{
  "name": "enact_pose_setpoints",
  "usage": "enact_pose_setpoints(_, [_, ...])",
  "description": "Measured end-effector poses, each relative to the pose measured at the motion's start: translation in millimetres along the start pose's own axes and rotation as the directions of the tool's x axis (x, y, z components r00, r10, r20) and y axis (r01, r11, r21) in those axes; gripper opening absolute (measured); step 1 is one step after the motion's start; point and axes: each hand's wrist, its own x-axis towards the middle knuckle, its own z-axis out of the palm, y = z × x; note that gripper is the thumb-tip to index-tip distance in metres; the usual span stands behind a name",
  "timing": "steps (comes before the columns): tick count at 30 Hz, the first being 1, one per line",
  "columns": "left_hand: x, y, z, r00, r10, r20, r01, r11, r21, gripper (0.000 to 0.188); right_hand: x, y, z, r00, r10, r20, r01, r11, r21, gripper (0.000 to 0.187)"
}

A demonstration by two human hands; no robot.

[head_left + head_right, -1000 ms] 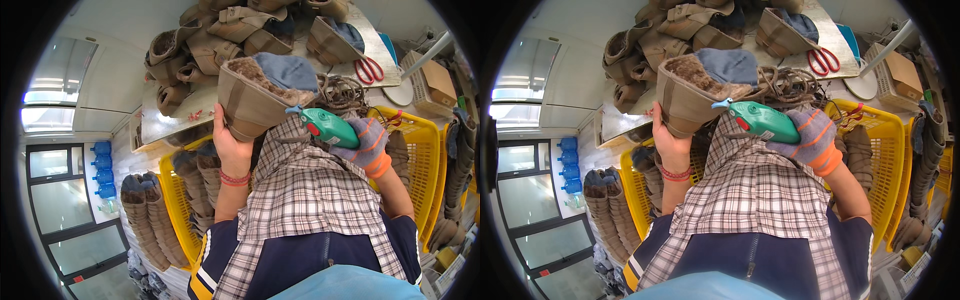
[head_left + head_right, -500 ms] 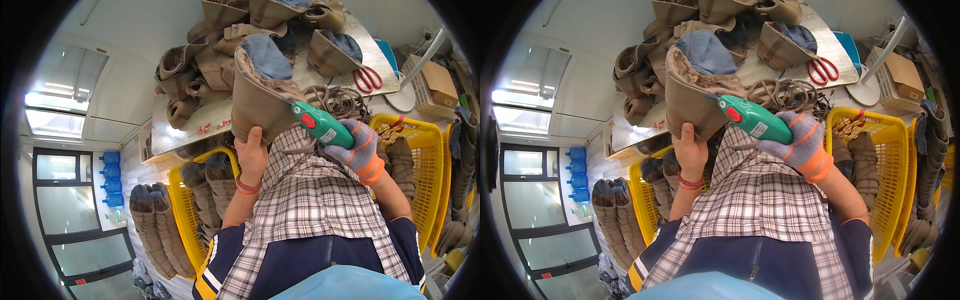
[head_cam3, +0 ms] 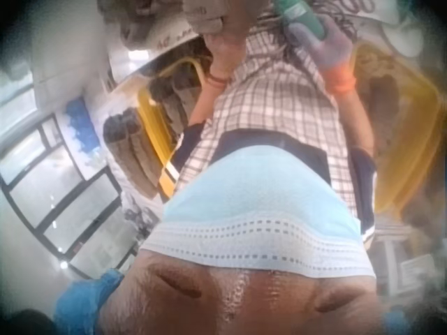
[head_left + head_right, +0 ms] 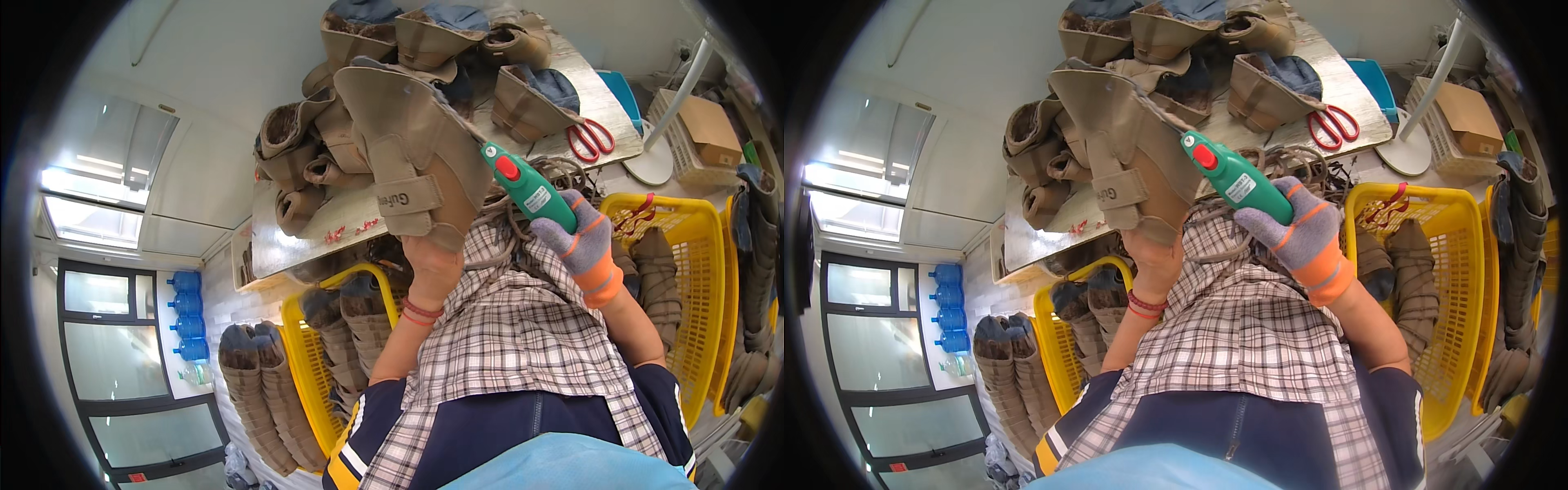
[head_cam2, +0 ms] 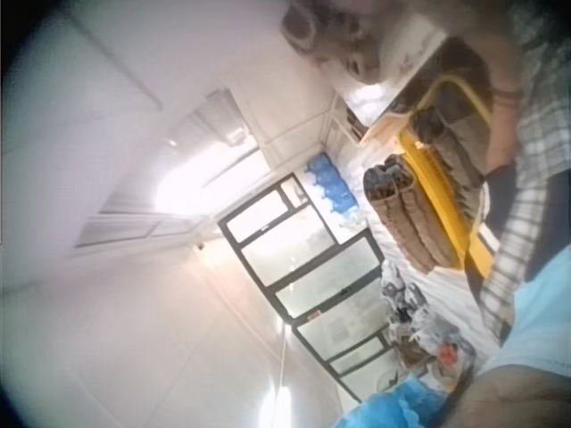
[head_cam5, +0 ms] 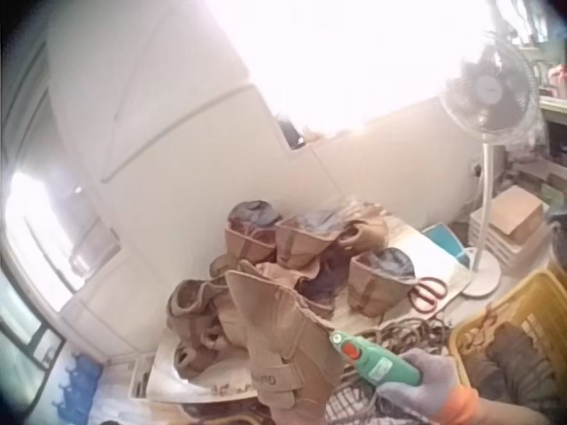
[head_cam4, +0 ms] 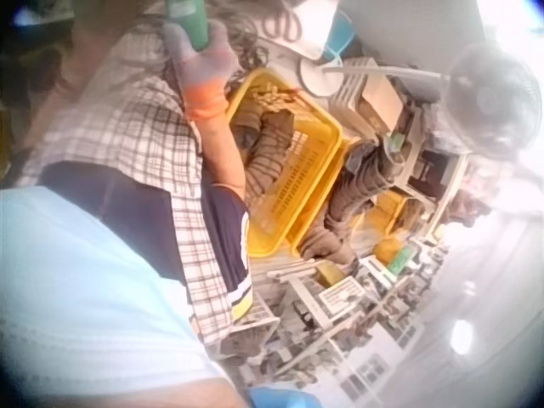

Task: The person repeatedly picks up beige slip-on shoes from a pile, uses a green electric trimmer to cut the fuzzy lining inside the opening, and then places the shoes into a yellow basket. The process is repeated for multiple shoes.

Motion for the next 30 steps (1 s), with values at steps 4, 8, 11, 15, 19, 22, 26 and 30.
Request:
enact_pose_setpoints(4, [3,8,6,0.993,0.12,0.024,-0.119,0.993,-0.013,0.043,2,-3,-6,0.991,0.131,-0.013,-0.129,0.989,0.077,0.041])
enact_pose_setpoints(8, [-1,10,6,0.984,0.172,0.053,-0.161,0.973,-0.165,0.053,8,0,-13,0.979,0.205,-0.008,-0.2,0.961,0.189,0.04])
enact_pose_setpoints(11, [-32,8,17,0.98,-0.189,0.064,0.197,0.871,-0.45,0.057,18,-8,-23,0.972,0.225,-0.072,-0.196,0.939,0.284,0.038])
enact_pose_setpoints(15, [-35,-28,-32,0.796,-0.582,0.164,0.563,0.614,-0.553,0.031,3,35,-32,0.973,0.143,-0.183,-0.147,0.989,-0.008,0.036])
enact_pose_setpoints(19, [-25,-80,-68,0.552,-0.785,0.281,0.336,-0.099,-0.937,0.039,-33,55,-4,0.984,0.177,0.01,-0.167,0.946,-0.276,0.045])
enact_pose_setpoints(22, [-35,-107,-86,0.476,-0.772,0.421,0.203,-0.37,-0.907,0.042,-46,60,13,0.858,0.337,0.389,-0.134,0.876,-0.463,0.056])
enact_pose_setpoints(26, [-51,-120,-93,0.617,-0.608,0.5,0.197,-0.496,-0.846,0.042,-45,75,43,0.666,0.221,0.712,0.317,0.781,-0.539,0.062])
enact_pose_setpoints(30, [-44,-104,-91,0.55,-0.669,0.501,0.243,-0.446,-0.862,0.039,-42,98,55,0.519,0.18,0.836,0.542,0.687,-0.484,0.06])
